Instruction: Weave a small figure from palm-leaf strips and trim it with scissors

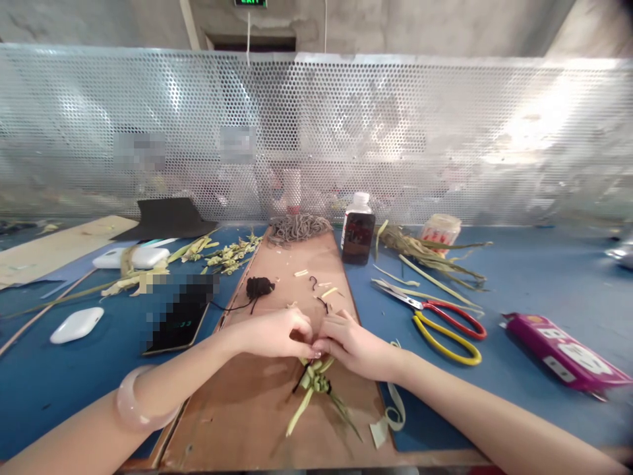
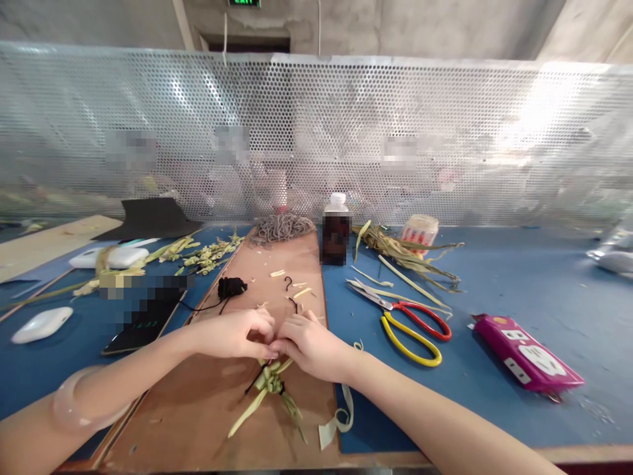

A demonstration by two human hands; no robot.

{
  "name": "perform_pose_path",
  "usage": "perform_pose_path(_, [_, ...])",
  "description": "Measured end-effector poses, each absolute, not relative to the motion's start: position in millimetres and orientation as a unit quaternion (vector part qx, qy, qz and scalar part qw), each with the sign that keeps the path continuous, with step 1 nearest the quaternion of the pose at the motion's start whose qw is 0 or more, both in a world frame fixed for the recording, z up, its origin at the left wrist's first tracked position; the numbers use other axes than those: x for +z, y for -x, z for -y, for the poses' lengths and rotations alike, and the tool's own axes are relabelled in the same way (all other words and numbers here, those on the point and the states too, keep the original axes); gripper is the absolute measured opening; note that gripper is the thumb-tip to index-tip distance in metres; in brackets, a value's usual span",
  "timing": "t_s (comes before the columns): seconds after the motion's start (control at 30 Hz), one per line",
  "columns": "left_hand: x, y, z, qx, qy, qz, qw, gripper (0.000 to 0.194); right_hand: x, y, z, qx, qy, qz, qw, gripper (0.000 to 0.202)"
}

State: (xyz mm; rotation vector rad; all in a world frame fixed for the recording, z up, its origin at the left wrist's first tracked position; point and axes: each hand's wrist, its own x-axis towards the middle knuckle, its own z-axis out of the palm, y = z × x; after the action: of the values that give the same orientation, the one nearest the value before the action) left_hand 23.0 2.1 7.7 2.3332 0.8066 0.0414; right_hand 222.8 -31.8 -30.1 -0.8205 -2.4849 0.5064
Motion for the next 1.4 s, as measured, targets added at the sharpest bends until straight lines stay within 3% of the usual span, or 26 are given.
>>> perform_pose_path(0.33, [2.5, -23.5, -1.3, 0.020, -0.844, -0.375, 0.383, 0.043, -32.7, -218.9, 31.1, 0.179, 0.320, 0.898, 0.245, 0.031])
perform_pose_path(0.73, [1.2, -27.2, 1.3, 0.025, -0.834, -0.363, 0.414, 0.033, -39.6, -216.0, 28.6, 0.160, 0.340, 0.887, 0.270, 0.039])
perform_pose_path(0.87, [2.9, -27.5, 1.9, 0.017, -0.833, -0.365, 0.416, 0.031, -22.8, -224.4, 27.4, 0.099, 0.385, 0.889, 0.227, 0.038])
perform_pose_path(1.0, [2.0, -25.7, 1.2, 0.021, -0.833, -0.364, 0.417, 0.031, -7.0, -279.7, 31.2, -0.044, 0.506, 0.835, 0.212, 0.036])
perform_pose_path(1.1, [1.5, -23.6, 1.0, 0.020, -0.834, -0.361, 0.416, 0.033, -18.2, -344.6, 37.3, -0.127, 0.588, 0.789, 0.129, 0.041])
perform_pose_path(1.2, [2.6, -21.3, 1.3, 0.015, -0.833, -0.362, 0.417, 0.034, -39.0, -396.5, 40.2, -0.103, 0.662, 0.742, 0.036, 0.047])
perform_pose_path(1.4, [2.2, -18.1, 0.7, 0.020, -0.839, -0.349, 0.416, 0.035, -34.2, -413.7, 39.6, 0.003, 0.663, 0.748, -0.002, 0.036])
